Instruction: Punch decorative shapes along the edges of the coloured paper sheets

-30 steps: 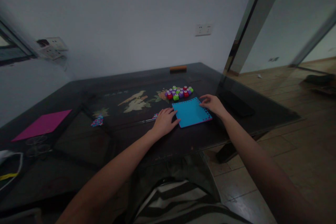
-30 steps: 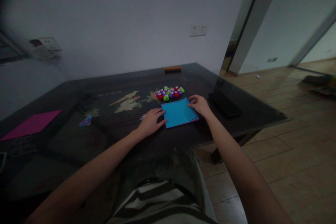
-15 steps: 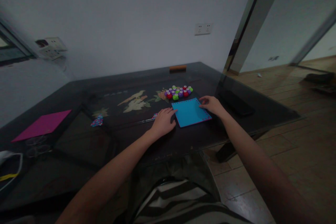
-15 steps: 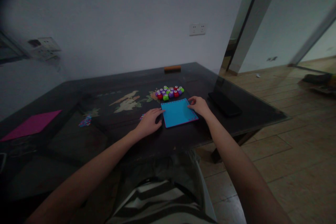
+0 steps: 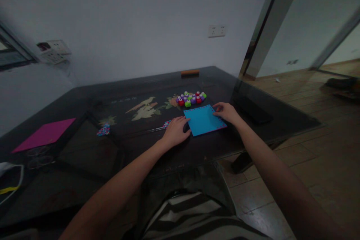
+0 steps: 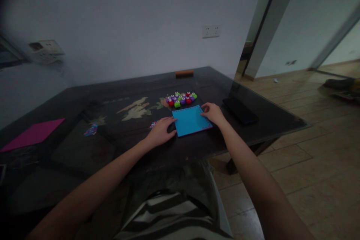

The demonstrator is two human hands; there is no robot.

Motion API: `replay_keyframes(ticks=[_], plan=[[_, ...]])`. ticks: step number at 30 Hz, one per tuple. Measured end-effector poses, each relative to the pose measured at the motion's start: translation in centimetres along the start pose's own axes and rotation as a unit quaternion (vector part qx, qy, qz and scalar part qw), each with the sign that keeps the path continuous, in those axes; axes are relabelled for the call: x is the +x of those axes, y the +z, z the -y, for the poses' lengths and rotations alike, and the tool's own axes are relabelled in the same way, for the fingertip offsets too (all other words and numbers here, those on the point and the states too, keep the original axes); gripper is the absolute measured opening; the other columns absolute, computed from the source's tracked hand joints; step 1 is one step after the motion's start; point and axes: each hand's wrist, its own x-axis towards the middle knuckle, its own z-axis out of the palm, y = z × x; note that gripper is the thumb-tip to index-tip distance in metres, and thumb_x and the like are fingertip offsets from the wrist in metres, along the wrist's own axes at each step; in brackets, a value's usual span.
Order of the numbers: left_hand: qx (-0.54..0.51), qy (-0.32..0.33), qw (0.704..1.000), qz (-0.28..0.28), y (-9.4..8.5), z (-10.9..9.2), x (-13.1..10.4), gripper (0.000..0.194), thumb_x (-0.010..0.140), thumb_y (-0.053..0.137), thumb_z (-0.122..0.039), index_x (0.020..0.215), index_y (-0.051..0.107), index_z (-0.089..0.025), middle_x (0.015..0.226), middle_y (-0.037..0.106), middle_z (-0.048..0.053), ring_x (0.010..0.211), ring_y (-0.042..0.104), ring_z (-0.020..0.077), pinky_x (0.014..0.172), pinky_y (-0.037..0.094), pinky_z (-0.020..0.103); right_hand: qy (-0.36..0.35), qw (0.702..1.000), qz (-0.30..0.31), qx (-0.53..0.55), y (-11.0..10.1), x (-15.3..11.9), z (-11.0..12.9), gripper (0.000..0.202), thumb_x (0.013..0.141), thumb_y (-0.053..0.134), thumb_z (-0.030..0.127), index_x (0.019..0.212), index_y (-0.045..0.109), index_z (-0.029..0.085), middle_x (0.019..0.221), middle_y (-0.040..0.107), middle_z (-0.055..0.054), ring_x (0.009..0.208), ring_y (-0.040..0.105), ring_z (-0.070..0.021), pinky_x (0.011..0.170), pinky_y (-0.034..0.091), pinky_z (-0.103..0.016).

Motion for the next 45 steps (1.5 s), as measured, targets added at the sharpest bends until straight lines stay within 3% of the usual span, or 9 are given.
replay_keyframes(ticks=[7, 10, 15, 19, 24, 28, 39, 45], plan=[[-0.007, -0.011, 1.000, -0.003, -0.3, 0.0, 0.0, 0.051, 0.078, 0.057, -0.032, 0.126, 0.052, -0.014, 0.131, 0.054, 0.014, 0.122, 0.047, 0.0268, 0.104, 0.036, 0.041, 0.001, 1.000, 0.012, -0.003, -0.4, -0.2, 0.3, 0.031, 0.068, 0.071, 0.020, 0.099, 0.066, 0.018, 0.081, 0.064, -0.002, 0.072, 0.059, -0.0153, 0.064, 0.043, -0.026], [-0.010, -0.019, 0.999, -0.026, -0.5, 0.1, 0.2, 0.048, 0.081, 0.054, -0.030, 0.126, 0.052, -0.013, 0.132, 0.052, 0.014, 0.122, 0.047, 0.0259, 0.104, 0.035, 0.039, 0.000, 1.000, -0.014, -0.004, -0.5, -0.3, 0.5, 0.028, 0.072, 0.068, 0.023, 0.099, 0.066, 0.017, 0.082, 0.065, -0.004, 0.073, 0.059, -0.0163, 0.066, 0.044, -0.027], [0.045, -0.015, 0.999, -0.014, -0.8, -0.2, 1.4, 0.043, 0.087, 0.044, -0.026, 0.127, 0.050, -0.011, 0.139, 0.045, 0.014, 0.128, 0.041, 0.0247, 0.108, 0.030, 0.039, -0.100, 0.991, -0.087, -0.032, 0.5, -0.4, 0.9, 0.025, 0.085, 0.052, 0.027, 0.102, 0.065, 0.016, 0.099, 0.064, -0.010, 0.091, 0.059, -0.0207, 0.082, 0.046, -0.033], [0.108, -0.030, 0.993, 0.038, -0.6, -1.2, 2.7, 0.050, 0.090, 0.037, -0.032, 0.134, 0.041, -0.007, 0.146, 0.034, 0.017, 0.136, 0.029, 0.0261, 0.112, 0.022, 0.042, -0.182, 0.977, -0.059, -0.093, 1.8, -0.6, 1.6, 0.037, 0.090, 0.042, 0.027, 0.119, 0.059, 0.013, 0.125, 0.055, -0.015, 0.117, 0.050, -0.0251, 0.099, 0.038, -0.040], [0.129, -0.040, 0.988, 0.069, 0.4, -1.5, 3.4, 0.058, 0.092, 0.030, -0.037, 0.137, 0.034, -0.001, 0.147, 0.029, 0.019, 0.137, 0.025, 0.0261, 0.113, 0.019, 0.042, -0.165, 0.971, 0.017, -0.171, 2.7, -0.8, 2.0, 0.044, 0.093, 0.035, 0.030, 0.130, 0.049, 0.010, 0.139, 0.044, -0.017, 0.131, 0.036, -0.0275, 0.107, 0.024, -0.051], [0.135, -0.040, 0.987, 0.077, 1.2, -1.1, 3.3, 0.059, 0.092, 0.028, -0.038, 0.137, 0.033, -0.001, 0.146, 0.032, 0.019, 0.137, 0.027, 0.0261, 0.113, 0.018, 0.042, -0.146, 0.968, 0.056, -0.197, 2.9, -0.9, 1.8, 0.045, 0.093, 0.033, 0.028, 0.134, 0.044, 0.011, 0.142, 0.040, -0.016, 0.132, 0.036, -0.0269, 0.108, 0.022, -0.053], [0.131, -0.035, 0.989, 0.065, 0.9, -0.9, 3.5, 0.059, 0.088, 0.035, -0.040, 0.133, 0.040, -0.001, 0.140, 0.041, 0.021, 0.130, 0.037, 0.0281, 0.112, 0.019, 0.040, -0.132, 0.970, 0.064, -0.192, 3.0, -1.0, 1.9, 0.045, 0.093, 0.035, 0.027, 0.134, 0.043, 0.011, 0.143, 0.039, -0.016, 0.133, 0.034, -0.0283, 0.107, 0.023, -0.055], [0.068, -0.045, 0.997, 0.010, 0.3, -0.4, 4.2, 0.047, 0.081, 0.049, -0.038, 0.121, 0.050, -0.011, 0.125, 0.054, 0.015, 0.116, 0.049, 0.0286, 0.101, 0.034, 0.042, -0.154, 0.972, 0.028, -0.178, 2.3, -0.9, 1.8, 0.045, 0.091, 0.040, 0.033, 0.131, 0.047, 0.013, 0.141, 0.041, -0.017, 0.130, 0.038, -0.0297, 0.105, 0.024, -0.058]])
